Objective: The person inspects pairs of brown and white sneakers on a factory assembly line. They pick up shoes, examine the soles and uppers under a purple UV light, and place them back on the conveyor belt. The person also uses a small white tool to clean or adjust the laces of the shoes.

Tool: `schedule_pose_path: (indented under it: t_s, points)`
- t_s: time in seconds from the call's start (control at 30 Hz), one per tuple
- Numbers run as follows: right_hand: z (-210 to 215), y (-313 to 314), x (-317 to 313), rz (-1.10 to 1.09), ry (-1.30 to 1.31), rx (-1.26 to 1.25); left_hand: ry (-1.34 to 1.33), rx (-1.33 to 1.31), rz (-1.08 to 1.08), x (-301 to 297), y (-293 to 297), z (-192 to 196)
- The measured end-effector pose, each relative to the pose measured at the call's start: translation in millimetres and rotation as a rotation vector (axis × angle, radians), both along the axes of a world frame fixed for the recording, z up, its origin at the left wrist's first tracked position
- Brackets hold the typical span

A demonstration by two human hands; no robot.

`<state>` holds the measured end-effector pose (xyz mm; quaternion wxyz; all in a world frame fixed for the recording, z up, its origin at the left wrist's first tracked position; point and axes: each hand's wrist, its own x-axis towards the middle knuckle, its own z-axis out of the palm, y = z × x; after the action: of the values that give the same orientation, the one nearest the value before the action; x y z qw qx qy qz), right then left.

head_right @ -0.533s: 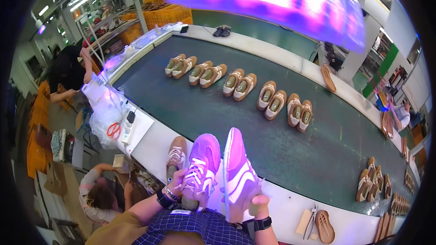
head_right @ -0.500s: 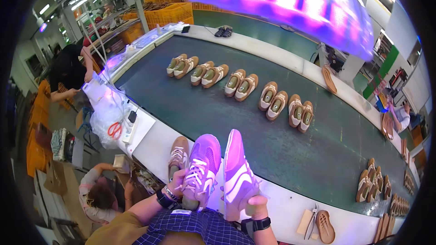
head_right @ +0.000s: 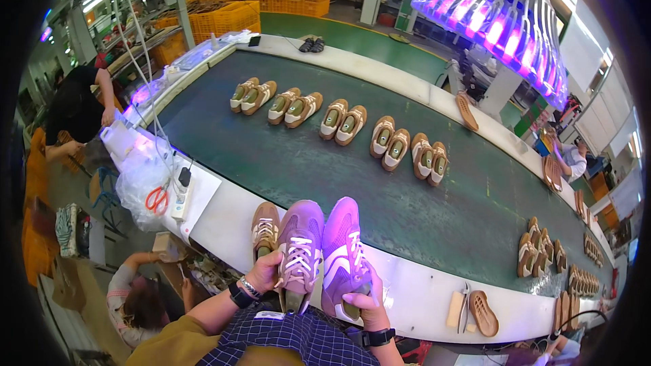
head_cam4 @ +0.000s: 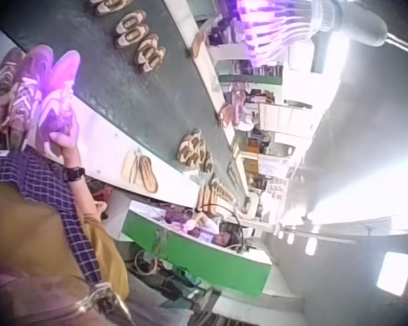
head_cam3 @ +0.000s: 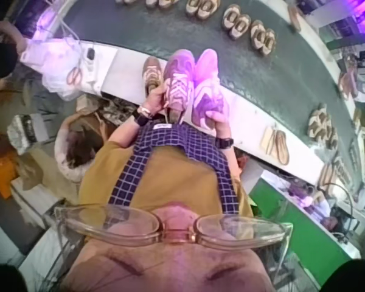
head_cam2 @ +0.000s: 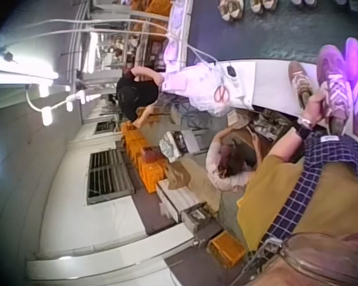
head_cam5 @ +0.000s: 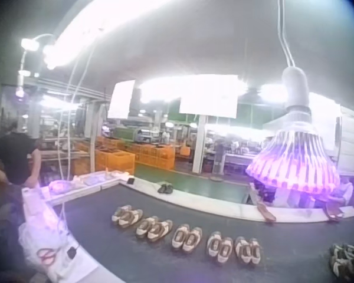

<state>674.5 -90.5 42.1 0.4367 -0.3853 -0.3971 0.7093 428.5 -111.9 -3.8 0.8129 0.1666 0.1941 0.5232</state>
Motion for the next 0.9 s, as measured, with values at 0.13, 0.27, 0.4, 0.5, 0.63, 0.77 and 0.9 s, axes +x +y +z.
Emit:
schedule_pose_path:
  t_s: [0.13,0.27,0.4,0.5,0.63,0.77,0.9]
  points:
    - [5,-12,0,-0.063,-0.056,0.042,-0.028,-0.008,-0.052,6,4,1]
    - [4,-22,5,-0.120,-0.080,0.056,-0.018,-0.028,-0.084,11,7,-8]
    - [-3,-23,16,-0.143,-0.127,0.089,-0.026,-0.029,-0.121,19,11,-8]
    - [-6,-18,23,-0.188,-0.290,0.099,0.001,-0.021,-0.117,25,14,-6]
    - [-58,-6,43,-0.225,-0.857,0.238,-0.031,0.004,-0.130,35,20,-11]
    - [-79,5,63,-0.084,-1.075,-0.046,-0.071,-0.064,-0.136,46,24,-31]
    - [-73,4,57,-0.347,-1.057,0.213,-0.094,-0.140,-0.149,59,25,-34]
